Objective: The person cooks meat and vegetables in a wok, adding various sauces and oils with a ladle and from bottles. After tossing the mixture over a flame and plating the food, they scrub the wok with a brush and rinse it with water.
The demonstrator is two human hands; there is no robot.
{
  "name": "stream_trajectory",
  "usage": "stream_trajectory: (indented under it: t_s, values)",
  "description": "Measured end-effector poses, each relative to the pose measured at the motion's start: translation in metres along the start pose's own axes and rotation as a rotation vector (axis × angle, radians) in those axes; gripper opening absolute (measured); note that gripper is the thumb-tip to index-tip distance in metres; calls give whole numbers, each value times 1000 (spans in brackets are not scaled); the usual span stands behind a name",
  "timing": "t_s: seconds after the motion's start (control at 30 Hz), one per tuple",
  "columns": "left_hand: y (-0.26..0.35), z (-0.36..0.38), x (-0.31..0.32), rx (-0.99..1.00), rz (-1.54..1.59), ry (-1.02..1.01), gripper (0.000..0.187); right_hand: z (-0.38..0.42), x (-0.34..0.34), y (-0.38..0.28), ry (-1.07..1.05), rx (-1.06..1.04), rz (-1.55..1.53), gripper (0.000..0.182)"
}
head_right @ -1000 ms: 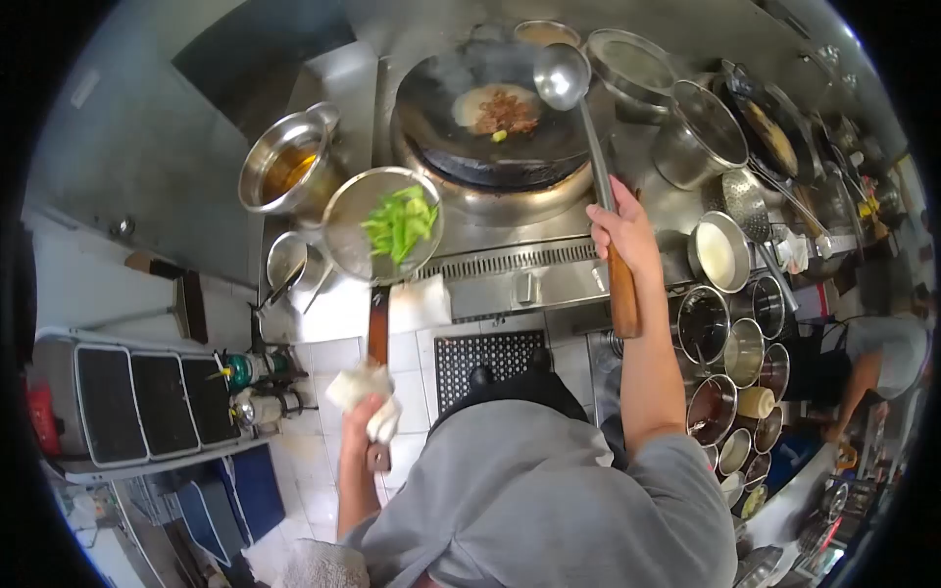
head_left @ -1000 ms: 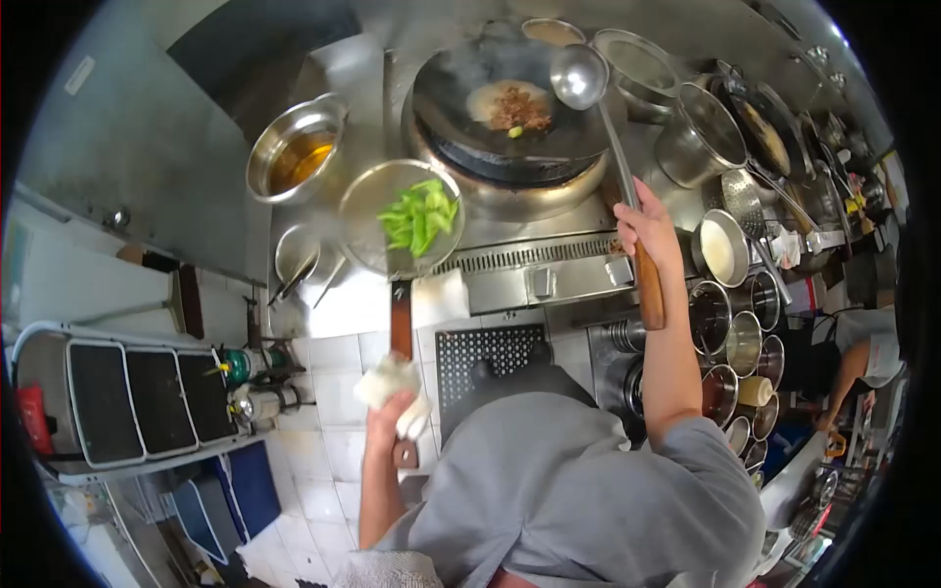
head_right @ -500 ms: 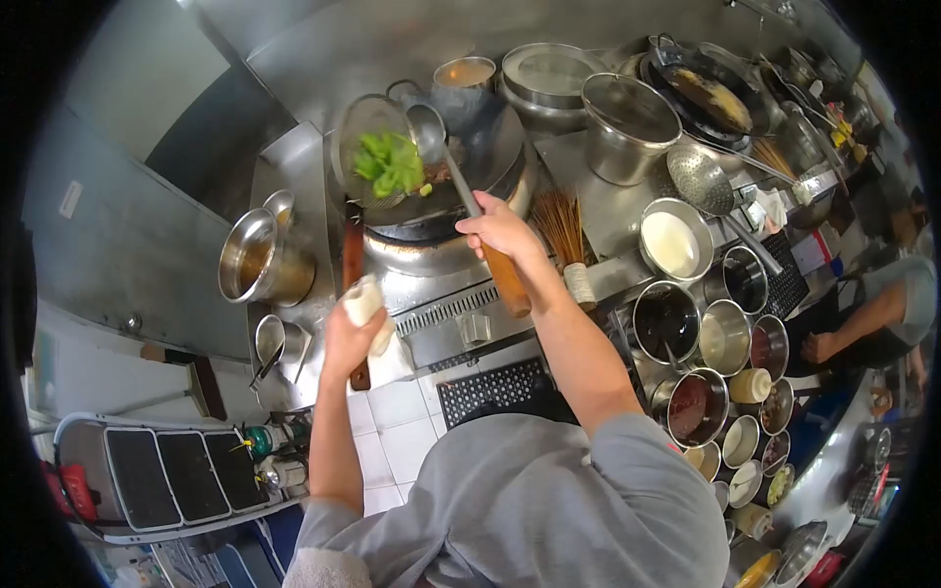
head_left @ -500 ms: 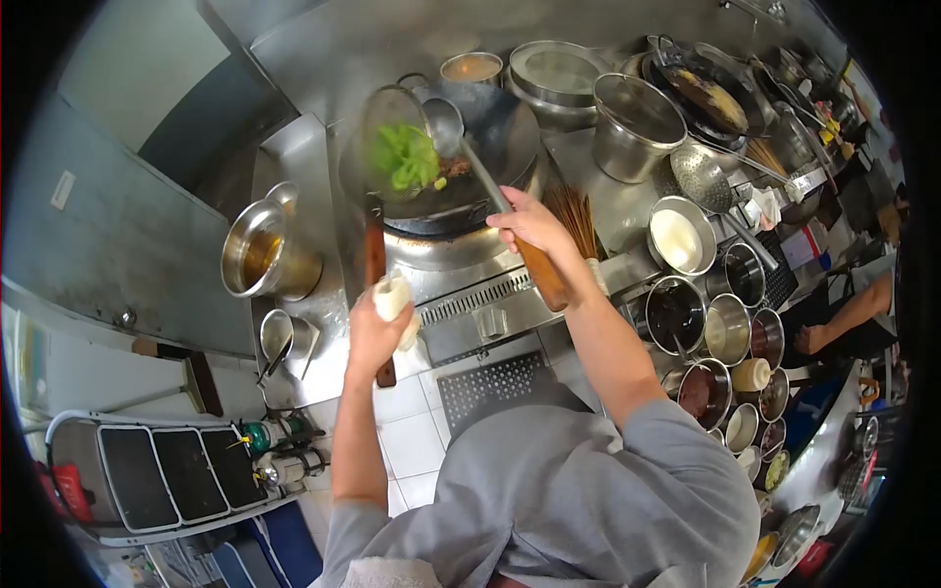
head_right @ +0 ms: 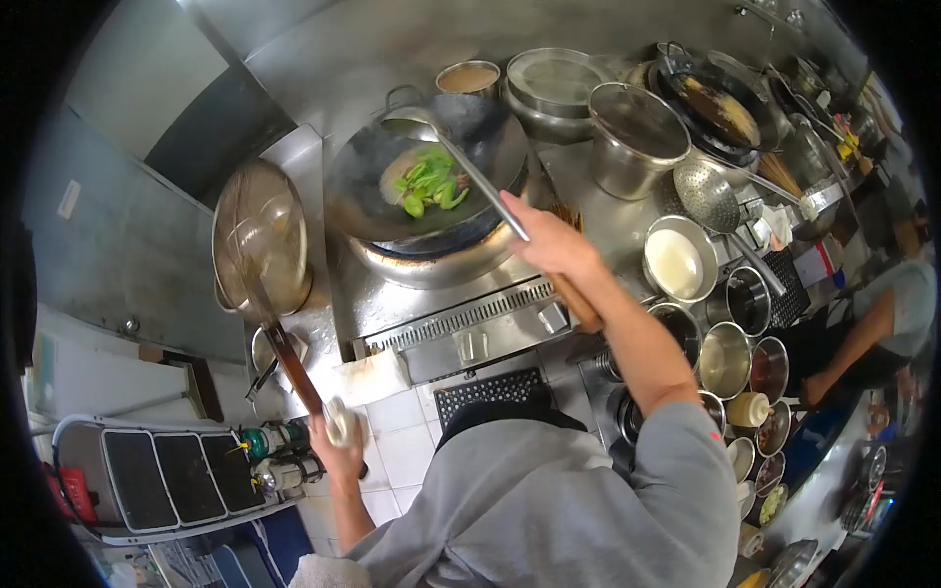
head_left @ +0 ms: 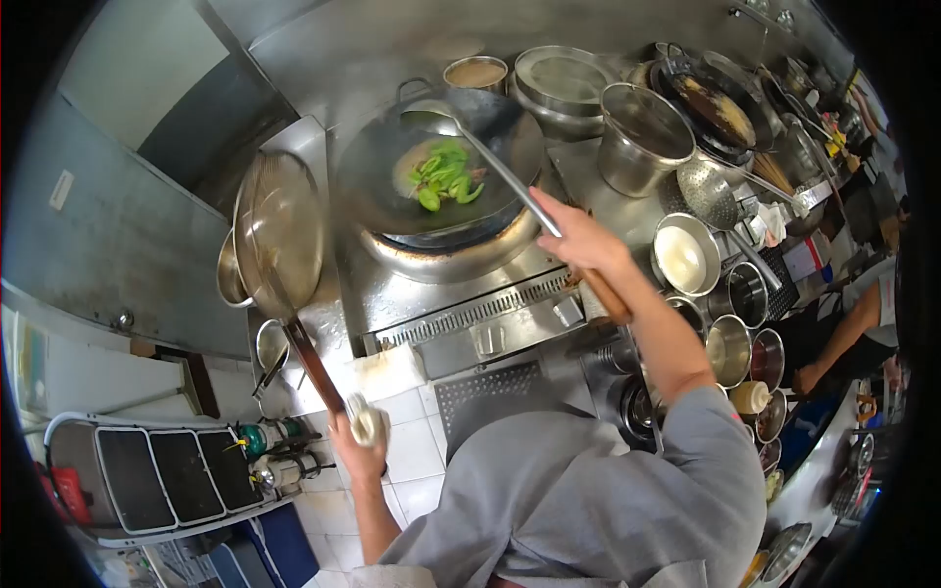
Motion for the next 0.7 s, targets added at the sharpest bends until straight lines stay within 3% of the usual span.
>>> stream_trajectory:
  t_s: [0.13, 0.23, 0.37, 0.43, 0.47, 0.5, 0.6, 0.67, 0.7]
  values:
    - [-40, 64, 10, -154, 242, -202, 28, -8, 8, 2, -152, 186, -85, 78]
    - [-51, 59, 28, -451, 688, -389, 27, -20, 31, -9, -30, 221, -20, 78]
    - [-102, 52, 67, -630, 989, -531, 40, 19, 71, -13, 224, 37, -5, 77]
    - [-120, 39, 75, -635, 1000, -660, 42, 30, 103, 36, 359, -143, 47, 76]
    - [-126, 35, 76, -639, 1005, -732, 43, 34, 120, 63, 415, -62, -63, 74]
    - [-126, 26, 71, -641, 964, -779, 43, 36, 138, 86, 425, -145, -90, 73]
    - [-100, -3, 39, -140, 303, -607, 36, 56, 142, 103, 554, -375, -77, 68]
    - [-65, -23, 36, -194, 508, -595, 34, 93, 134, 38, 466, -135, -469, 62]
    - [-48, -30, 37, -237, 598, -590, 33, 116, 125, -12, 332, 113, -916, 58]
Point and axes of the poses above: each hand's wrist, its own z-axis away from the middle knuckle, its own x-axis out of the palm, y = z × x, the point moved 1 cm from there along -z, towards the middle knuckle, and after that the axes turned 13 degrees about -z, right-handed, at the moved point
